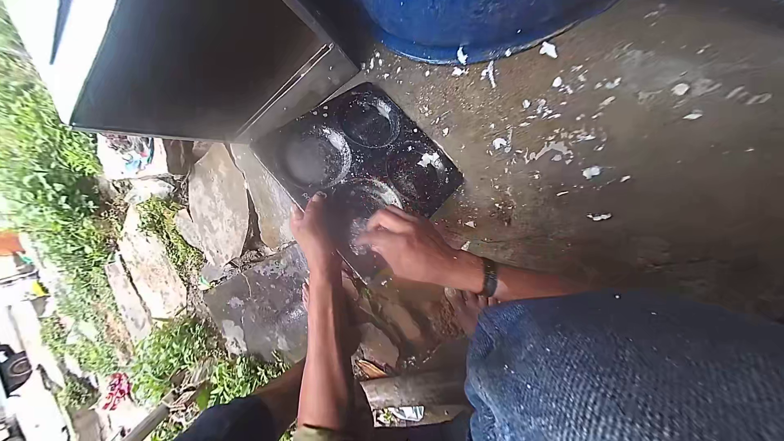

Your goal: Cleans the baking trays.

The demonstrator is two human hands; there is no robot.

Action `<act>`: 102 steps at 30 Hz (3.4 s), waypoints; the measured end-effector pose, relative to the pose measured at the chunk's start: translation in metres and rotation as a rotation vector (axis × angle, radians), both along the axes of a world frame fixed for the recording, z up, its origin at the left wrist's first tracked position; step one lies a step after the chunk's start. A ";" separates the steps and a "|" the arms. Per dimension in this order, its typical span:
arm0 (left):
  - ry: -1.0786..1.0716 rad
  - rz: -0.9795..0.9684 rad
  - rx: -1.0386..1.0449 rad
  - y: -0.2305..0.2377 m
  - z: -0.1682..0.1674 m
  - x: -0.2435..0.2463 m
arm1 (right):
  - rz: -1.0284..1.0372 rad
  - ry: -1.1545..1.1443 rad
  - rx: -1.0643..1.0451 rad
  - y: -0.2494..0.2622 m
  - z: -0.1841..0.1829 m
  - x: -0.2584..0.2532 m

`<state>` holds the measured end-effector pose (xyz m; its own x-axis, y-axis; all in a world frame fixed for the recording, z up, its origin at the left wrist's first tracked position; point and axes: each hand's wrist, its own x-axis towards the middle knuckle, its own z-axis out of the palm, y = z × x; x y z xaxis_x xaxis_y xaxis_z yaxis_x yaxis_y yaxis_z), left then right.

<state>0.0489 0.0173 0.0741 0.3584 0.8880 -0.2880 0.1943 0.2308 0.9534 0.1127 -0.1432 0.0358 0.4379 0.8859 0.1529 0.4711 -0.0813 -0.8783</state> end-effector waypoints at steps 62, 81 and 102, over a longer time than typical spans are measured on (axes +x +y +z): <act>-0.017 0.039 0.002 -0.006 0.034 0.017 | -0.152 -0.282 -0.166 -0.024 -0.062 0.081; -0.016 0.052 -0.008 -0.008 0.042 0.024 | -0.179 -0.321 -0.109 0.013 -0.096 0.117; -0.023 0.108 -0.014 -0.009 0.040 0.020 | -0.092 0.211 0.208 -0.043 0.024 -0.020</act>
<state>0.0686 0.0078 0.1139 0.2675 0.9178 -0.2936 0.1453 0.2628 0.9539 0.0923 -0.1865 0.0594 0.5559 0.8005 0.2241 0.2760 0.0766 -0.9581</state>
